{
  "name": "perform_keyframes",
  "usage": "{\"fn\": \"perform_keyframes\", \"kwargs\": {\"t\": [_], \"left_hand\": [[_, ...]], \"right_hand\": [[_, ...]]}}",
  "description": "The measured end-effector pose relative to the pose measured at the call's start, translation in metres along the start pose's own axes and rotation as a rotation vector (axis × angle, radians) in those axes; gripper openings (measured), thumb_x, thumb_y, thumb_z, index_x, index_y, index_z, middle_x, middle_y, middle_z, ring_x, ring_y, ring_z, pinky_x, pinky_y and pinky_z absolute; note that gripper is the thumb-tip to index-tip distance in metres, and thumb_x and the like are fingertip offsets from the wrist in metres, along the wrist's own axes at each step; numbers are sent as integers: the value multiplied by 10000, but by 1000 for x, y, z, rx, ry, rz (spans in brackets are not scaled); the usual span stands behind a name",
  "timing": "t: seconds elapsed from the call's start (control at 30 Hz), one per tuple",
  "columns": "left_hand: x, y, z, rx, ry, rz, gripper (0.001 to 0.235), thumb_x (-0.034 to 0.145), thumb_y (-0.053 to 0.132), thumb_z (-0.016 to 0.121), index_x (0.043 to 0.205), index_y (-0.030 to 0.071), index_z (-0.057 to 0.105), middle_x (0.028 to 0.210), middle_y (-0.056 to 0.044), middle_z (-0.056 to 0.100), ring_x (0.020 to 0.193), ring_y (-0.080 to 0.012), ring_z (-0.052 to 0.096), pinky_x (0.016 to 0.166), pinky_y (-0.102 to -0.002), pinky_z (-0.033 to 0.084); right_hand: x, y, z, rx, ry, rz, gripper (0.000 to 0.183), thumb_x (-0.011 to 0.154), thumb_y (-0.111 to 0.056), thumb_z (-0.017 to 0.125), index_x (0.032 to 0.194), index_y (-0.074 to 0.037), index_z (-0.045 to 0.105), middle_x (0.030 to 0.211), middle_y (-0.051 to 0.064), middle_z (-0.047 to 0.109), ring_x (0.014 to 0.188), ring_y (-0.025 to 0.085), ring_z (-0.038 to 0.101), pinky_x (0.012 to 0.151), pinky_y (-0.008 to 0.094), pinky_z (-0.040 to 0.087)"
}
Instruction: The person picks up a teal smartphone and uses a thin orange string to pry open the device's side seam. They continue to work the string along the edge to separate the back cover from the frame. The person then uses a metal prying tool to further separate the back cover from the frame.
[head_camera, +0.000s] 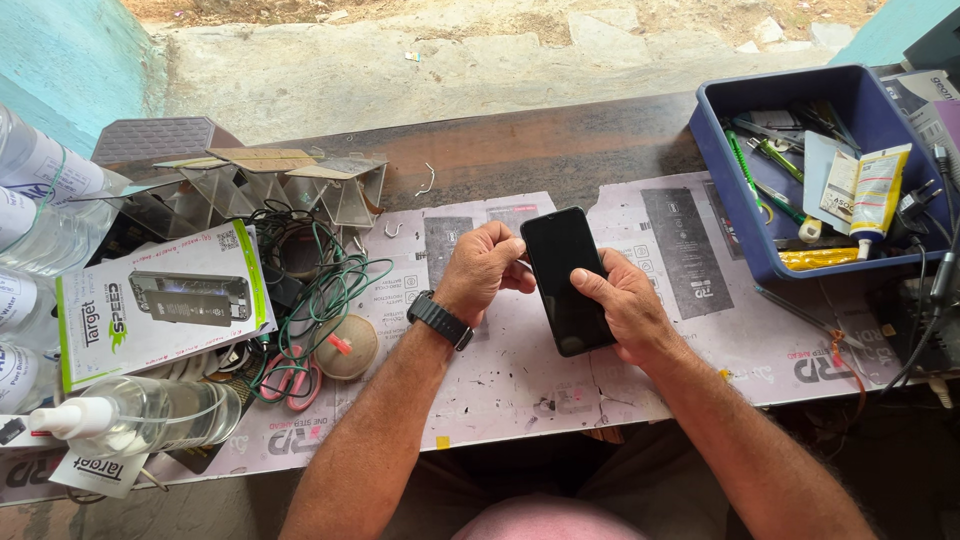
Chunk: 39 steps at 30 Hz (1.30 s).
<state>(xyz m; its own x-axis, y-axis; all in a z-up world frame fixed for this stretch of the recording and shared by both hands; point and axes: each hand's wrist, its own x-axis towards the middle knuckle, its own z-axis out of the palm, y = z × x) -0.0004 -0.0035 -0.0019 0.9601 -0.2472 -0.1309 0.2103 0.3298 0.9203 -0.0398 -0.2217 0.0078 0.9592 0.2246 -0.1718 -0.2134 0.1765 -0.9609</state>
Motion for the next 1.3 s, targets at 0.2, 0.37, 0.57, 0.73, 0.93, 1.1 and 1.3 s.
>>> {"fn": "perform_keyframes", "kwargs": {"t": [0.2,0.37,0.57,0.73,0.93,1.1,1.3], "left_hand": [[0,1,-3,-70,-16,-39,87,956,90,551,879,54,565,821,-131,709,639,-193,733,639,-372,654],[0,0,-3,-87,-27,-38,82,950,82,540,881,46,566,824,-144,704,642,-208,741,642,-386,661],[-1,0,-2,-83,-7,-39,84,957,94,562,891,46,577,835,-155,715,648,-209,745,642,-383,662],[-1,0,1,-26,35,19,102,955,90,643,875,45,598,814,-171,735,678,-212,749,657,-371,658],[-1,-2,2,-11,51,38,104,948,75,624,851,55,592,809,-181,743,703,-230,755,658,-384,665],[-1,-1,-3,-103,20,19,98,953,79,592,857,63,589,871,-178,751,759,-237,774,680,-394,676],[-3,2,-6,-158,-13,-8,90,949,74,604,864,43,602,882,-191,751,752,-256,777,671,-406,668]], "right_hand": [[1,-3,-2,12,3,52,349,942,-228,665,1172,20,580,907,94,668,726,121,671,587,314,621],[0,-4,-2,29,-4,59,336,944,-220,670,1161,21,582,903,96,664,724,122,672,594,314,629],[1,-4,-3,26,-2,56,346,944,-222,666,1165,27,575,902,108,667,729,133,681,592,326,633],[2,-4,-3,0,24,52,359,933,-214,659,1183,30,575,922,111,680,745,130,690,608,310,633],[2,-2,-3,-6,22,27,351,946,-201,661,1183,43,575,921,124,672,747,136,683,605,313,625],[1,-4,-5,8,33,48,342,943,-206,641,1188,24,582,927,117,677,749,133,685,610,313,626],[0,-7,-5,42,18,60,327,948,-188,639,1189,25,585,942,116,678,751,137,681,615,321,623]]}}
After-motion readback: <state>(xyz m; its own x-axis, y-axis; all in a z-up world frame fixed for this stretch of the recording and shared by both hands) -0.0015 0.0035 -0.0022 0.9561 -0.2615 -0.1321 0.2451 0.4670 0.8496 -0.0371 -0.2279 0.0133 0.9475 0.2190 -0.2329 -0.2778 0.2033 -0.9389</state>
